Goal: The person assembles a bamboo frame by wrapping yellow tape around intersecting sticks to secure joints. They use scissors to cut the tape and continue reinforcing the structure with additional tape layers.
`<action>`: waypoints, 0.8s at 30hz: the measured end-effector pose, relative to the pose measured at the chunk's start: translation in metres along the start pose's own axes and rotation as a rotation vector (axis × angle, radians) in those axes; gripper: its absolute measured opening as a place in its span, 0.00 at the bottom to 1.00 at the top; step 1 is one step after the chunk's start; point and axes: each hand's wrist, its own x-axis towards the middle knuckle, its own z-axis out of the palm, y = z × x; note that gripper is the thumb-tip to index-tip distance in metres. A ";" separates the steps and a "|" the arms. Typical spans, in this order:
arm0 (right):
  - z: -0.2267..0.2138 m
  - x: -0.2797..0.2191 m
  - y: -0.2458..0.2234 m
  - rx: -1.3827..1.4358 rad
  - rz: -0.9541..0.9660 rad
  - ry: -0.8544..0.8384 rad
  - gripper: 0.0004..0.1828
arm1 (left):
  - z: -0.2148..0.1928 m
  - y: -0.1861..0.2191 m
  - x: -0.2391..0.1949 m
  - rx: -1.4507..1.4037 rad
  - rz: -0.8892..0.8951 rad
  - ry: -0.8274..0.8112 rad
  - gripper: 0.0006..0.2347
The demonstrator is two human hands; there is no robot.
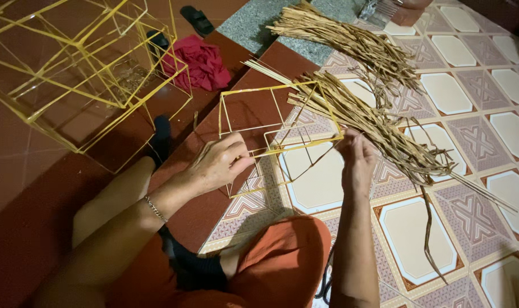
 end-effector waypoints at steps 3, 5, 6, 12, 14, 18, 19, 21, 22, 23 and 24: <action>-0.011 0.003 0.016 0.074 0.135 0.022 0.15 | 0.001 -0.001 0.001 -0.026 -0.015 -0.012 0.09; -0.010 0.007 0.022 0.038 0.175 0.033 0.15 | 0.000 -0.001 0.000 -0.028 -0.034 -0.038 0.09; -0.007 0.010 0.023 0.022 0.191 0.033 0.15 | 0.000 -0.001 -0.001 -0.016 -0.043 -0.058 0.08; 0.018 0.019 0.015 0.159 0.351 0.125 0.08 | -0.001 0.000 0.001 -0.048 -0.034 -0.030 0.06; 0.024 0.017 0.014 0.078 0.267 0.129 0.07 | 0.000 0.001 0.001 -0.044 -0.037 -0.027 0.04; 0.025 0.017 0.010 0.051 0.215 0.051 0.10 | 0.001 0.002 0.001 -0.016 -0.040 -0.027 0.04; 0.020 0.016 0.009 0.081 0.260 0.019 0.12 | 0.001 0.002 0.000 -0.008 -0.029 -0.028 0.04; 0.011 0.018 0.008 0.212 0.339 -0.096 0.14 | 0.002 0.001 0.000 -0.028 -0.034 -0.036 0.04; 0.005 0.019 0.008 0.277 0.378 -0.151 0.16 | 0.003 0.000 0.000 -0.039 -0.035 -0.042 0.04; 0.002 0.021 0.010 0.317 0.378 -0.192 0.16 | 0.002 -0.001 0.001 -0.041 -0.028 -0.035 0.04; -0.001 0.022 0.013 0.356 0.378 -0.233 0.16 | 0.002 -0.001 0.001 -0.043 -0.020 -0.029 0.04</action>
